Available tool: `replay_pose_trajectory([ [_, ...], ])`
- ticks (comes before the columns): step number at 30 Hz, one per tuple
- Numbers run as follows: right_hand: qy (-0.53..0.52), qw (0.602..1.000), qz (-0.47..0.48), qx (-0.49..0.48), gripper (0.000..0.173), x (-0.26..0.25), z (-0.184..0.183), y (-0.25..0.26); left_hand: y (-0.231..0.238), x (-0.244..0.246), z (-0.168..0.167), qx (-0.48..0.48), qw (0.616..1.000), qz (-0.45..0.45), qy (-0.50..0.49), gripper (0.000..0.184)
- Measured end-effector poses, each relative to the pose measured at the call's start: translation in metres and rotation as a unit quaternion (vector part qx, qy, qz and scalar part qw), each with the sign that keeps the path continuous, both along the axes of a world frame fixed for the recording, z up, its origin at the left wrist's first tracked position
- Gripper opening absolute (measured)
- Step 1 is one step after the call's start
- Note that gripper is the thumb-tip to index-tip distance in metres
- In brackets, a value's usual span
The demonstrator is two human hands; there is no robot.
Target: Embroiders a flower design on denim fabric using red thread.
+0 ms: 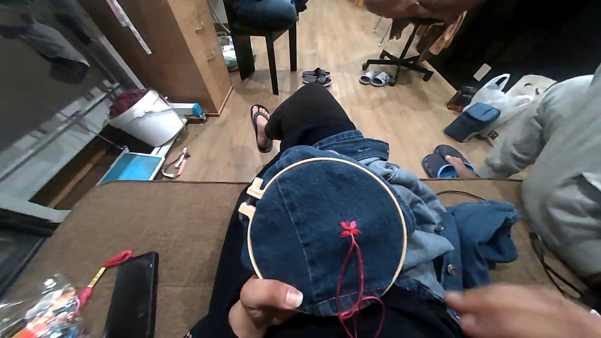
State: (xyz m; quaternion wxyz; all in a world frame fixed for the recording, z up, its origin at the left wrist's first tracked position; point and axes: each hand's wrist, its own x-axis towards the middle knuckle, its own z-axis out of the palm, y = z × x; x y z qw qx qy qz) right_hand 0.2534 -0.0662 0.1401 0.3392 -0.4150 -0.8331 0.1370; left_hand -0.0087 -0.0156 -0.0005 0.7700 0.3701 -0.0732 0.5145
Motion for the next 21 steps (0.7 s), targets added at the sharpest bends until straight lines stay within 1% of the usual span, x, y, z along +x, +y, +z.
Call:
replay_pose_trajectory([
  [2,0.044,0.997,-0.054,-0.017,0.016,-0.014,-0.006,0.014,-0.002,0.000,0.002,-0.006,1.000,-0.003,0.008,0.031],
  [4,0.038,0.996,-0.081,-0.013,0.022,-0.033,-0.017,0.024,-0.003,0.000,0.003,-0.012,1.000,0.000,0.025,0.030],
  [6,0.014,0.992,-0.122,0.039,0.024,-0.050,-0.034,0.033,-0.005,0.000,0.005,-0.013,0.999,0.006,0.042,0.030],
  [8,0.006,0.984,-0.156,0.087,0.019,-0.059,-0.046,0.040,-0.008,-0.002,0.008,-0.036,0.997,0.014,0.064,0.027],
  [9,0.009,0.982,-0.160,0.096,0.017,-0.061,-0.049,0.042,-0.008,-0.002,0.007,-0.040,0.997,0.018,0.063,0.027],
  [13,0.024,0.989,-0.127,0.078,0.016,-0.057,-0.050,0.042,-0.005,0.000,0.003,-0.016,0.999,0.007,0.027,0.030],
  [21,0.064,0.994,-0.071,0.051,0.013,-0.048,-0.049,0.043,-0.001,0.003,0.004,-0.025,0.998,-0.034,-0.037,0.031],
])
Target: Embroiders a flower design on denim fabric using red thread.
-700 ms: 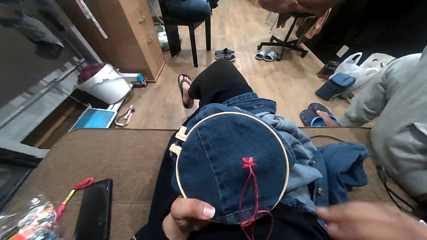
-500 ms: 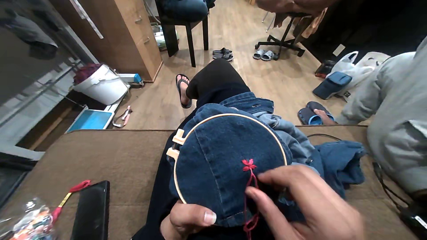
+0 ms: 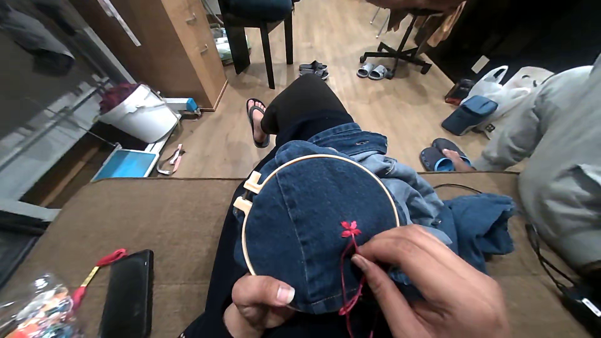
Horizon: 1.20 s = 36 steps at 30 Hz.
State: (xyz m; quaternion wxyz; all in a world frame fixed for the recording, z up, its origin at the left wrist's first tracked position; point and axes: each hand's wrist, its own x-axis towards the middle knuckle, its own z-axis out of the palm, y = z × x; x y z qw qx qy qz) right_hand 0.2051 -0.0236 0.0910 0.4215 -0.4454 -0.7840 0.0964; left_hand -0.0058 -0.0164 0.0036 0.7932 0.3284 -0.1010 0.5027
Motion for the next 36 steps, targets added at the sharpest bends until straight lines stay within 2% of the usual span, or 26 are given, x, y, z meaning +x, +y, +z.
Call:
replay_pose_trajectory([
  [4,0.017,1.000,-0.007,0.008,0.011,0.000,-0.003,0.001,0.001,0.001,0.000,-0.003,1.000,-0.005,-0.007,0.032],
  [8,-0.016,0.999,-0.036,0.012,0.010,-0.001,-0.003,-0.002,0.000,0.001,0.000,-0.003,1.000,-0.003,-0.011,0.032],
  [12,-0.049,0.998,-0.044,0.000,0.012,0.001,0.001,-0.004,0.001,0.001,0.000,0.000,1.000,0.000,-0.007,0.032],
  [15,-0.036,0.998,-0.043,-0.008,0.017,0.002,0.001,-0.004,0.000,0.000,0.000,0.005,1.000,0.010,0.003,0.032],
  [17,-0.013,0.998,-0.060,0.007,0.023,-0.001,-0.001,-0.003,-0.003,-0.001,0.002,0.003,0.999,0.019,0.029,0.031],
  [19,-0.002,0.995,-0.084,0.051,0.020,-0.005,-0.007,0.000,-0.004,-0.001,0.003,-0.001,0.999,0.022,0.039,0.031],
  [22,-0.034,0.988,-0.109,0.103,0.015,-0.011,-0.011,-0.001,-0.005,-0.003,0.002,-0.002,0.999,0.018,0.043,0.031],
  [26,-0.071,0.982,-0.131,0.120,0.017,-0.018,-0.010,-0.002,-0.008,-0.003,0.003,-0.014,0.998,0.027,0.057,0.031],
  [30,-0.120,0.983,-0.120,0.074,0.019,-0.015,-0.004,-0.006,-0.006,-0.002,0.003,-0.010,0.999,0.028,0.043,0.031],
  [33,-0.163,0.985,-0.027,-0.045,0.017,0.003,0.016,-0.015,-0.006,-0.003,0.003,-0.010,0.999,0.024,0.042,0.030],
  [36,-0.063,0.988,0.061,-0.128,0.021,0.019,0.033,-0.013,-0.008,-0.003,0.003,-0.015,0.997,0.035,0.063,0.030],
])
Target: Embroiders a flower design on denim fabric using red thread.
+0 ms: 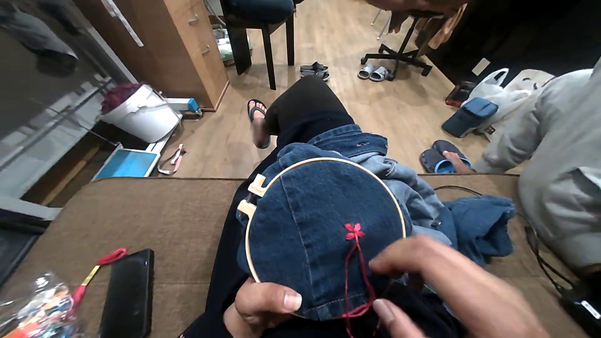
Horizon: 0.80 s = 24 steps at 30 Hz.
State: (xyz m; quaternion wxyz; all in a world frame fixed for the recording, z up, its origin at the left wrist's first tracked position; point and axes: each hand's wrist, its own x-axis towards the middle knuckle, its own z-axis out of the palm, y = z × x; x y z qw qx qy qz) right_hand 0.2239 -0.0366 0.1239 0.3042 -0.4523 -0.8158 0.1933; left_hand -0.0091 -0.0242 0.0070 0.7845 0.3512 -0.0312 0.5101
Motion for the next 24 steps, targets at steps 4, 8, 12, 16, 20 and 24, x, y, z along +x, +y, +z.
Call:
replay_pose_trajectory([
  [4,0.079,0.992,-0.066,0.066,0.030,-0.004,-0.011,0.026,-0.002,0.001,0.002,0.032,0.993,0.036,0.104,0.032],
  [8,0.015,0.993,-0.081,0.084,0.022,-0.015,-0.021,0.042,-0.004,0.000,0.002,0.044,0.980,0.069,0.184,0.033],
  [12,0.004,0.985,-0.059,0.159,0.024,-0.021,-0.025,0.040,-0.003,0.001,0.003,0.040,0.981,0.076,0.173,0.032],
  [16,-0.039,0.953,-0.064,0.295,0.024,-0.031,-0.040,0.041,-0.004,0.002,0.005,0.030,0.983,0.079,0.163,0.033],
  [20,0.077,0.971,-0.050,0.219,0.031,-0.028,-0.044,0.051,-0.002,0.002,0.000,0.044,0.983,0.079,0.157,0.033],
  [24,0.183,0.980,-0.045,0.063,0.023,-0.021,-0.035,0.055,0.000,0.002,0.001,0.050,0.983,0.066,0.165,0.032],
])
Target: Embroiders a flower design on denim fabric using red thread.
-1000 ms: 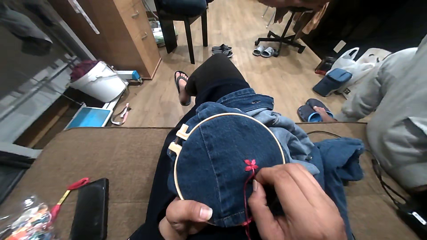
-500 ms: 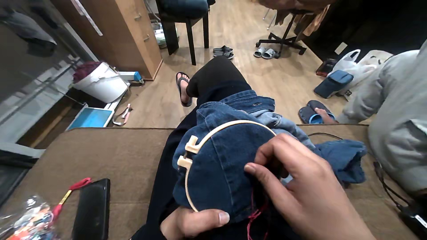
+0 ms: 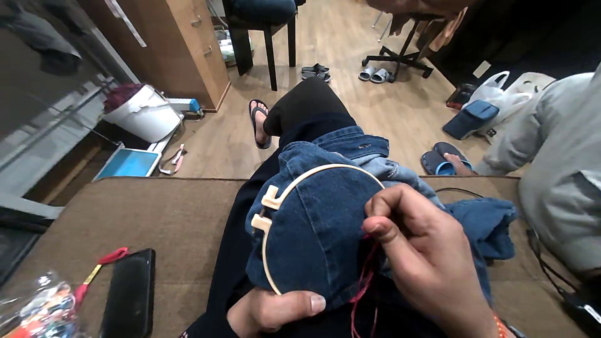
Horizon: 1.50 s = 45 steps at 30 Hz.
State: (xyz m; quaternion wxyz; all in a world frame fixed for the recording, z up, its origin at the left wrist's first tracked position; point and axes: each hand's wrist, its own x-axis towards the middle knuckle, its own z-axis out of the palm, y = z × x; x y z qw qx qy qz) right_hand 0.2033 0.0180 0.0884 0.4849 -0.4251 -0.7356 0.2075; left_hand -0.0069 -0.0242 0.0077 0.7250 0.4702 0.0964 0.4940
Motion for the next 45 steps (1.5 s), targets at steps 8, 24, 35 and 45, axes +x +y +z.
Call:
replay_pose_trajectory([
  [8,-0.021,0.988,0.021,0.149,0.031,-0.010,0.003,-0.002,-0.002,-0.002,0.001,0.021,0.999,-0.002,0.028,0.034],
  [24,0.022,0.998,0.046,-0.033,0.030,0.016,0.003,0.002,-0.001,-0.001,0.001,-0.019,0.999,-0.026,0.011,0.032],
  [35,-0.249,0.904,-0.067,0.341,0.007,-0.008,-0.019,-0.010,0.001,0.000,-0.003,0.012,1.000,-0.004,0.005,0.036],
  [45,0.074,0.997,0.027,0.005,0.017,-0.001,-0.003,0.000,-0.002,-0.002,0.003,0.001,0.999,-0.002,0.039,0.031],
])
